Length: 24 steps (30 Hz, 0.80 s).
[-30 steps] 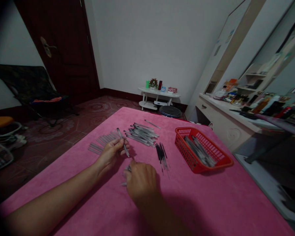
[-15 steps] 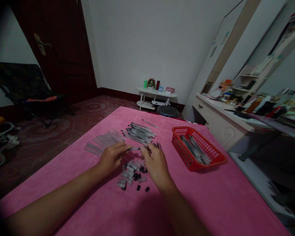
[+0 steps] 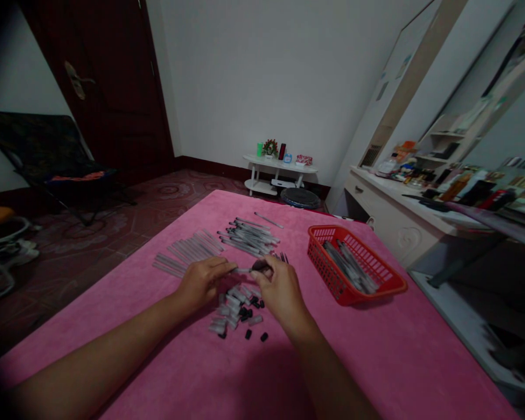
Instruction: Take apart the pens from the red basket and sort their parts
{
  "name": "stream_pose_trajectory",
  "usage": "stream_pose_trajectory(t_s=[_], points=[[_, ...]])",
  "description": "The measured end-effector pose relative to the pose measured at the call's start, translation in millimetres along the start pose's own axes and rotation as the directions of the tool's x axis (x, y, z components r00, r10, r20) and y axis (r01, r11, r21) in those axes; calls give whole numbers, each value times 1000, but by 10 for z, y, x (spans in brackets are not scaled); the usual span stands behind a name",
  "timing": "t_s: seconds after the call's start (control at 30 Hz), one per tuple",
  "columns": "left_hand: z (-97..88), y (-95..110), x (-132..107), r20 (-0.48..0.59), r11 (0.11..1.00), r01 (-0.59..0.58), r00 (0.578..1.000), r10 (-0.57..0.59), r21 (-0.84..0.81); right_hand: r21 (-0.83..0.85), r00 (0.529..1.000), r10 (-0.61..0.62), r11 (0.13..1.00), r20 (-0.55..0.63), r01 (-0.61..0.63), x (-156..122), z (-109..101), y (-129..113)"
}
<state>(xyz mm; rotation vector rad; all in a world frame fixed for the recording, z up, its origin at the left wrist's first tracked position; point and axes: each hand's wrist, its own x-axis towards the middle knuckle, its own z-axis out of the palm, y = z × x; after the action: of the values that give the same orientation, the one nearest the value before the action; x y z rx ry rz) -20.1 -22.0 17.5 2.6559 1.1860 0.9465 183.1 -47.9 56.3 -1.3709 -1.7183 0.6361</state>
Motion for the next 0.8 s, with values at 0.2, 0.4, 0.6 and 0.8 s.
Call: stream_pose_trajectory(t_s=[0.2,0.4,0.6,0.8], points=[[7,4,-5,-5,1000,-11,1000,11,15,-97,996,51,994,68,-44,-1,-47,-15],[0,2,-11,2,1000,-2,1000,2,14,-43,998,35,999,55,-32,0,-34,-3],[-15,15,-3,22,998,-21,1000,20,51,-66,995,32,998,99,-25,-12,-28,-22],[-4,3,-1,27,998,-12,1000,11,57,-80,993,63,995,100,-55,-19,-18,-24]])
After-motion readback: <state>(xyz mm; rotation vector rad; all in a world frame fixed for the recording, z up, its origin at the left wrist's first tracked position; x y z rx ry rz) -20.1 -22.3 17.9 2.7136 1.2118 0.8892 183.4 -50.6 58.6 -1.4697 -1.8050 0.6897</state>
